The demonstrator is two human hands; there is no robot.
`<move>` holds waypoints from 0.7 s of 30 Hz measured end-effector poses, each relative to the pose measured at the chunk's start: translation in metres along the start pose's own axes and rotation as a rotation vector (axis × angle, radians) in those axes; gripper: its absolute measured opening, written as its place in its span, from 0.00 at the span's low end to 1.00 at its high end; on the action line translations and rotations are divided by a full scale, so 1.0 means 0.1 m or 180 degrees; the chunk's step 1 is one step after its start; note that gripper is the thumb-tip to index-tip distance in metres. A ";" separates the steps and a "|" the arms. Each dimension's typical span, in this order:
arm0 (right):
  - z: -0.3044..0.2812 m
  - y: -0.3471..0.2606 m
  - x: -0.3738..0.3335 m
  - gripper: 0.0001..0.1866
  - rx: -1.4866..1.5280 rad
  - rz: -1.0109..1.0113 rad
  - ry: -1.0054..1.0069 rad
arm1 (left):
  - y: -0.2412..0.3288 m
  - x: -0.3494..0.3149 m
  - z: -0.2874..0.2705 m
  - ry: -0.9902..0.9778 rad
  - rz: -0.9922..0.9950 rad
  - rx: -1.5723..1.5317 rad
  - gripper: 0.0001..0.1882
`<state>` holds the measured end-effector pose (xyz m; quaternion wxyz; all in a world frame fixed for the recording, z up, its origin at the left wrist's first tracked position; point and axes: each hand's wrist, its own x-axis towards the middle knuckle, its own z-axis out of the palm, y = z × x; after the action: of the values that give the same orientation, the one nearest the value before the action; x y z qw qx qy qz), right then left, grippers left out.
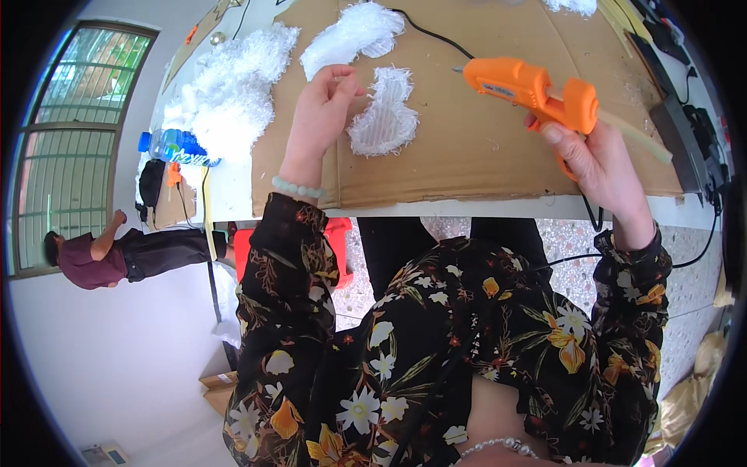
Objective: Using a hot glue gun to attach stuffing to fabric shapes to create toy clouds.
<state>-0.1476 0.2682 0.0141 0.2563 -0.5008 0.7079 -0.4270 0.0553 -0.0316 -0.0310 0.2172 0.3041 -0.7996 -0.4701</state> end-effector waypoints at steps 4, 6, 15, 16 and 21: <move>0.08 0.07 0.07 0.18 -0.1105 -0.1346 0.0275 | 0.14 0.12 0.19 0.0340 0.0262 0.0691 0.19; 0.14 -0.02 0.11 0.19 -0.1545 -0.1712 0.0339 | 0.11 0.23 0.22 0.0258 0.0133 0.1490 0.19; 0.26 0.02 0.23 0.26 -0.2719 -0.1914 0.0107 | 0.00 0.30 0.26 0.0039 0.0282 0.1710 0.15; 0.26 0.03 0.24 0.26 -0.2840 -0.1985 0.0161 | 0.03 0.29 0.26 -0.0008 0.0216 0.1726 0.15; 0.27 0.05 0.28 0.26 -0.2881 -0.1975 0.0237 | 0.23 0.12 0.19 0.0149 0.0098 0.1126 0.21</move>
<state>-0.1390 0.2340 -0.0015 -0.1478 -0.7308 0.6486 -0.1530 0.0282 -0.0197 -0.0185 0.1861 0.3362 -0.8691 -0.3115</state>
